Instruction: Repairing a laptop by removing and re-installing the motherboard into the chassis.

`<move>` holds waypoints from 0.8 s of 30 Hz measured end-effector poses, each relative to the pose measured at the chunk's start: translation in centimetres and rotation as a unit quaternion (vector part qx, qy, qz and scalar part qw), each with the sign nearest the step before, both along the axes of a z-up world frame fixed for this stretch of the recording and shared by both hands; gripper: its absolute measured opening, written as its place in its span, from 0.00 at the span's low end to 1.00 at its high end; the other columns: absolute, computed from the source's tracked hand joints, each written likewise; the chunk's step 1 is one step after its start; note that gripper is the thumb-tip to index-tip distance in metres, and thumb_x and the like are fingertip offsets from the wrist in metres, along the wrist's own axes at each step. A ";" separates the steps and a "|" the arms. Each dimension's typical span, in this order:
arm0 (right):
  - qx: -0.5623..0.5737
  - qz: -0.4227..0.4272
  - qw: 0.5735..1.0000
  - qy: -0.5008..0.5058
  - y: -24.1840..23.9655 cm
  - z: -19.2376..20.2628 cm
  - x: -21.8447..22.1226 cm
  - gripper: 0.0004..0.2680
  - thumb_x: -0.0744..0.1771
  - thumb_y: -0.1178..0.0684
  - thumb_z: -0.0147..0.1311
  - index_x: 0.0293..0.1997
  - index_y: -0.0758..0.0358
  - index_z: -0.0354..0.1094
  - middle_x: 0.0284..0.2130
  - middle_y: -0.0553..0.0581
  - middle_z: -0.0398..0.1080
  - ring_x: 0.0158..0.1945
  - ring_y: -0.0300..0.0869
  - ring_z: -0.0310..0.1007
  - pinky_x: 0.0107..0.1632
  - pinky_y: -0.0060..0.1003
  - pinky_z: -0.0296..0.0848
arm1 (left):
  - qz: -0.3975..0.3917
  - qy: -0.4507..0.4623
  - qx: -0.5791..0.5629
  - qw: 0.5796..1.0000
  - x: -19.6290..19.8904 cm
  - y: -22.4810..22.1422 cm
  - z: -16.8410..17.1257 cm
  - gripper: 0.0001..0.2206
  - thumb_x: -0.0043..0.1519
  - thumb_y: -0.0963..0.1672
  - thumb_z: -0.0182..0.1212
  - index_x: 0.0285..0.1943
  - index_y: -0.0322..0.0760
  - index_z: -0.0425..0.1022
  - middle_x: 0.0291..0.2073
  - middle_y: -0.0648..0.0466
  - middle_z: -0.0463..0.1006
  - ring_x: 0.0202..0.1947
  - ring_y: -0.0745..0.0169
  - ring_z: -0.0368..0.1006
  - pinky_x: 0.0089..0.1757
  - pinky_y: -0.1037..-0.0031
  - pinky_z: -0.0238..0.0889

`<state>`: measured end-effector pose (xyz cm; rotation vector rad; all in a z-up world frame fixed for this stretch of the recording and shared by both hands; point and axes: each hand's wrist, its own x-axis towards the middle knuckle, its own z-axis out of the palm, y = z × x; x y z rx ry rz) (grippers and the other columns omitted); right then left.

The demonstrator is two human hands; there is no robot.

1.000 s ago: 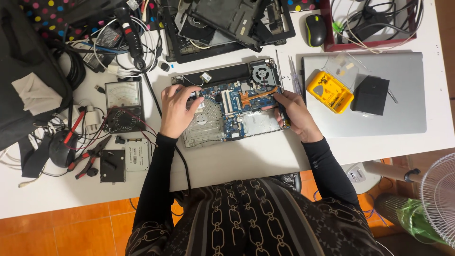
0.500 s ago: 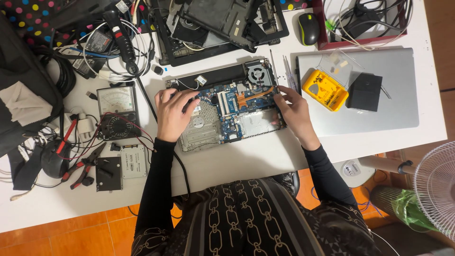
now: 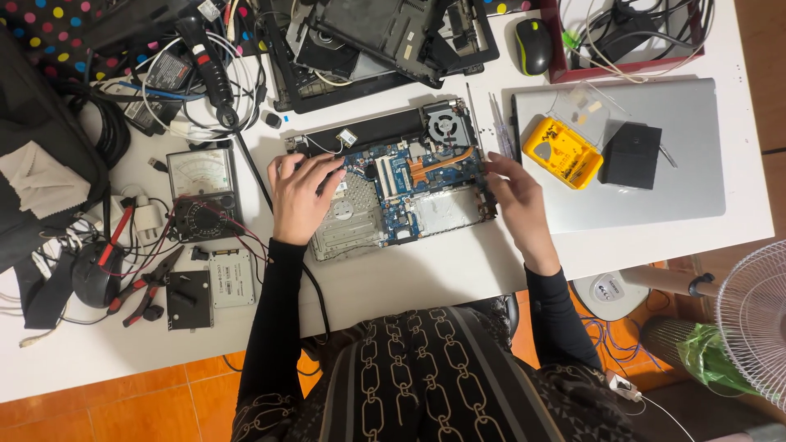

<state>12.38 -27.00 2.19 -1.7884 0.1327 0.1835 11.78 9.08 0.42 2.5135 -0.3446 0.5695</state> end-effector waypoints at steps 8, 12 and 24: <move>0.231 -0.055 0.971 -0.013 -0.3 -0.4 -1.9 0.15 0.71 0.64 0.42 0.68 0.71 0.61 0.61 0.65 0.70 0.57 0.40 0.71 0.60 0.33 0.71 | 0.004 -0.008 0.009 1.000 0.0 -0.1 -0.3 0.08 0.67 0.46 0.67 0.52 0.42 0.83 0.50 0.61 0.82 0.52 0.54 0.67 0.58 0.62 0.54; 0.285 -0.064 0.956 -0.040 -0.8 -1.3 -2.6 0.17 0.70 0.66 0.40 0.69 0.73 0.60 0.64 0.68 0.68 0.66 0.43 0.68 0.65 0.34 0.65 | 0.002 -0.005 0.009 1.000 0.0 -0.2 -0.2 0.08 0.68 0.45 0.66 0.53 0.42 0.82 0.51 0.60 0.82 0.52 0.55 0.67 0.58 0.63 0.54; 0.018 0.002 0.991 -0.134 -0.7 -3.2 -2.7 0.20 0.69 0.72 0.41 0.70 0.68 0.60 0.67 0.61 0.65 0.71 0.46 0.64 0.72 0.40 0.61 | -0.008 -0.030 0.022 0.999 -0.1 -0.4 0.1 0.12 0.64 0.49 0.70 0.51 0.41 0.83 0.50 0.57 0.82 0.50 0.56 0.68 0.57 0.61 0.54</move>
